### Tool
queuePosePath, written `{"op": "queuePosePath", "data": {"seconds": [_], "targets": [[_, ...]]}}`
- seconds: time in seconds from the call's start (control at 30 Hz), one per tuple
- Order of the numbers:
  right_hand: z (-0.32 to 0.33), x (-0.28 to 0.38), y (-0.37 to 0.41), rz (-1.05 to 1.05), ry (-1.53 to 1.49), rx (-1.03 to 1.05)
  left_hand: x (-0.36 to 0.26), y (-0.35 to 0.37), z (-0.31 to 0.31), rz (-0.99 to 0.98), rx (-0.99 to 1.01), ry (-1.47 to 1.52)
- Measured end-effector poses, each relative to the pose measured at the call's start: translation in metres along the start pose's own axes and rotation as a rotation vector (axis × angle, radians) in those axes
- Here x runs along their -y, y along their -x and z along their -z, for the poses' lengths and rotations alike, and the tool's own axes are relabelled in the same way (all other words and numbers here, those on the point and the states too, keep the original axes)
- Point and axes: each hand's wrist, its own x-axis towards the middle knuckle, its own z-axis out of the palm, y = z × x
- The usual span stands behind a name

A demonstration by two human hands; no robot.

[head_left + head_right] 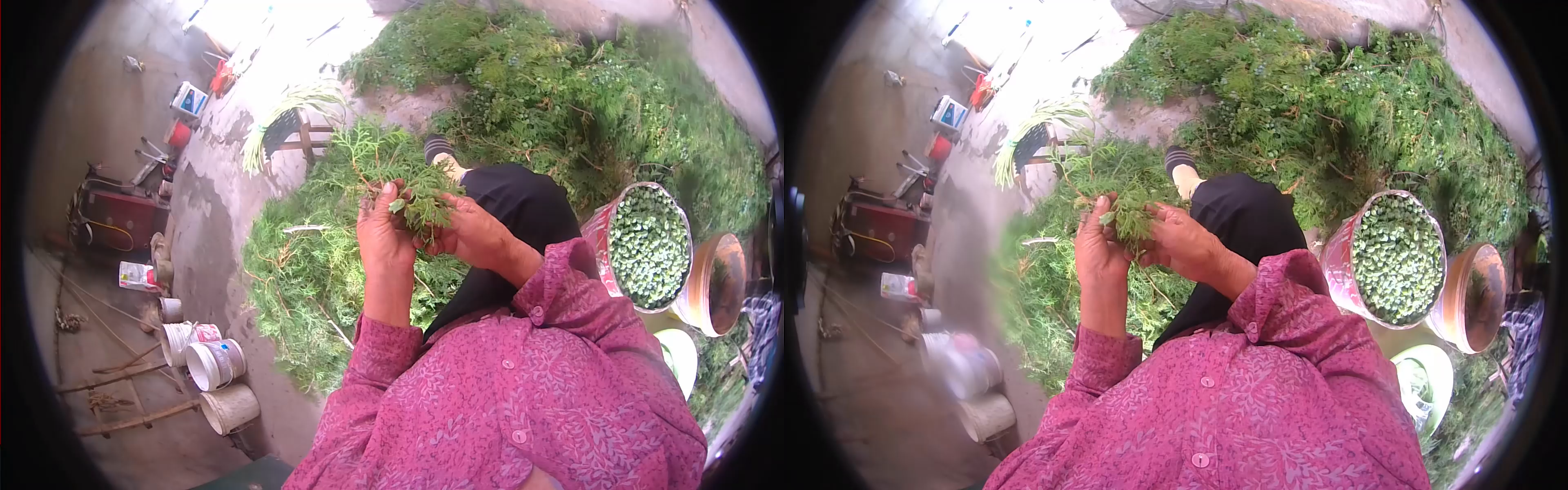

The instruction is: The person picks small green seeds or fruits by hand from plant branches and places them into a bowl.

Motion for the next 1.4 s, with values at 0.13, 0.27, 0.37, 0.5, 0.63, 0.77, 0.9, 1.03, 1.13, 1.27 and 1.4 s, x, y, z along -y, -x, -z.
{"op": "queuePosePath", "data": {"seconds": [0.13,0.27,0.37,0.5,0.63,0.77,0.9,1.03,1.13,1.27,1.4], "targets": [[0.001,0.003,0.003,-0.034,-0.271,0.113,-0.003,0.008,-0.01,0.038,-0.022,-0.044],[0.003,0.006,0.005,-0.029,-0.304,0.174,-0.005,0.017,-0.016,0.003,0.078,-0.1],[-0.002,0.006,0.008,-0.013,-0.24,0.107,-0.002,0.021,-0.02,-0.061,0.034,-0.092],[-0.002,0.005,0.008,-0.013,-0.152,-0.01,0.0,0.021,-0.016,-0.033,0.05,-0.046],[0.001,0.005,0.007,0.003,-0.206,0.044,0.0,0.022,-0.018,-0.041,0.08,-0.001],[0.001,0.002,0.004,-0.01,-0.096,-0.054,0.004,0.021,-0.016,-0.041,0.048,-0.081],[0.0,-0.001,0.005,0.071,0.029,0.005,0.002,0.021,-0.016,-0.06,0.043,-0.04],[-0.002,0.003,0.008,0.018,0.071,0.048,0.001,0.018,-0.014,-0.064,0.014,-0.057],[-0.003,0.0,0.006,0.062,0.071,0.032,0.001,0.014,-0.006,-0.019,0.079,-0.044],[0.002,-0.002,0.006,0.095,0.364,-0.058,-0.001,0.005,0.001,-0.017,-0.029,-0.073],[-0.002,-0.004,0.007,0.148,0.441,-0.108,-0.001,-0.004,0.01,-0.054,-0.018,-0.082]]}}
